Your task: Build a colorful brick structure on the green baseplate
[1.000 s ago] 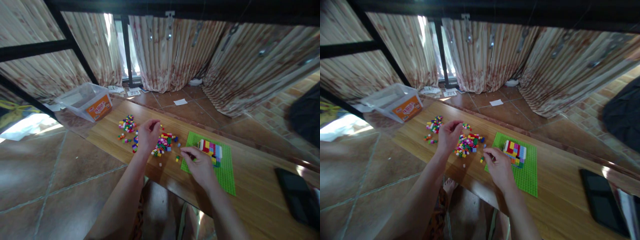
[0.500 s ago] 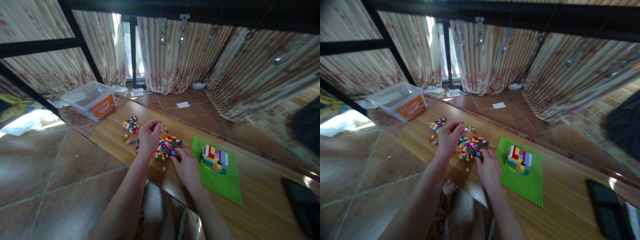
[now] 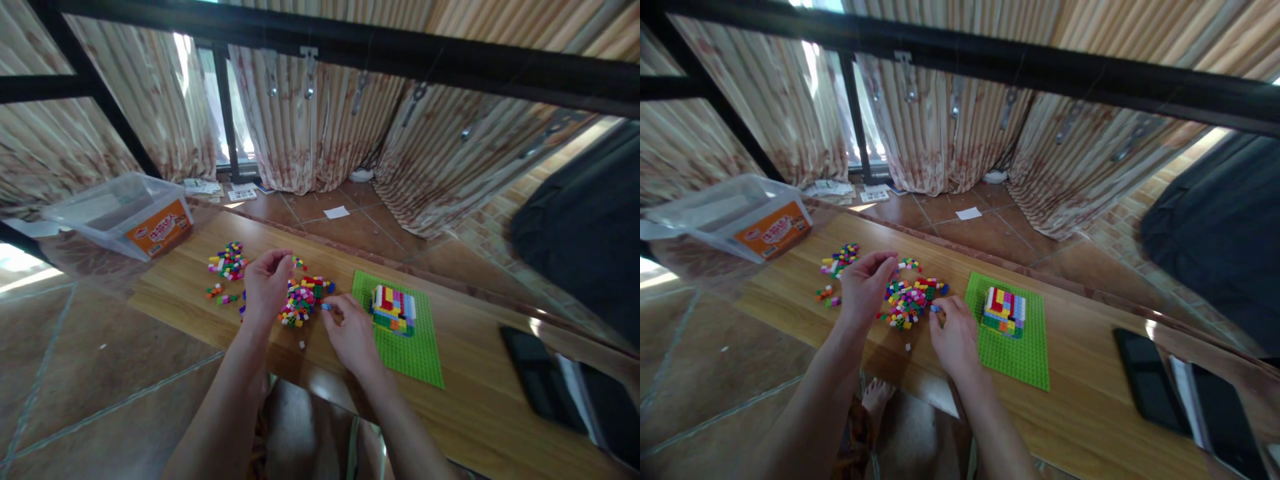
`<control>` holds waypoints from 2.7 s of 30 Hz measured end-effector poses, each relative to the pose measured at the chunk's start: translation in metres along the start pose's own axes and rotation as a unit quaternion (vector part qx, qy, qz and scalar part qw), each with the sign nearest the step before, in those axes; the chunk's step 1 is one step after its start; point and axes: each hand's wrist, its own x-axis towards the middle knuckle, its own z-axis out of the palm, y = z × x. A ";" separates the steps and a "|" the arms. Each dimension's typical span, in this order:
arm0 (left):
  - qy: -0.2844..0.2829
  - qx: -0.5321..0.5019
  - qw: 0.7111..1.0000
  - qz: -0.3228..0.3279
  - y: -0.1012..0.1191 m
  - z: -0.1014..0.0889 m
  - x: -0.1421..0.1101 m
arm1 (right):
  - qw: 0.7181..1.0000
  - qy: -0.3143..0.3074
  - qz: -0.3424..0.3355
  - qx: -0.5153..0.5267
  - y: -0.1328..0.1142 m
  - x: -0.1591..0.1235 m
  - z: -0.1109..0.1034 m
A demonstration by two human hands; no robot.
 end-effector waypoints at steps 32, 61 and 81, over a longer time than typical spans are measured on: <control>-0.139 0.210 0.958 0.134 -0.011 0.027 -0.023 | 0.980 0.145 0.111 -0.084 0.074 -0.031 -0.078; -0.140 0.236 0.950 0.150 -0.013 0.016 -0.020 | 0.957 0.261 0.118 -0.036 0.057 -0.036 -0.099; -0.052 0.145 0.984 0.087 -0.007 -0.008 -0.003 | 0.991 -0.035 -0.016 -0.127 0.012 -0.039 -0.008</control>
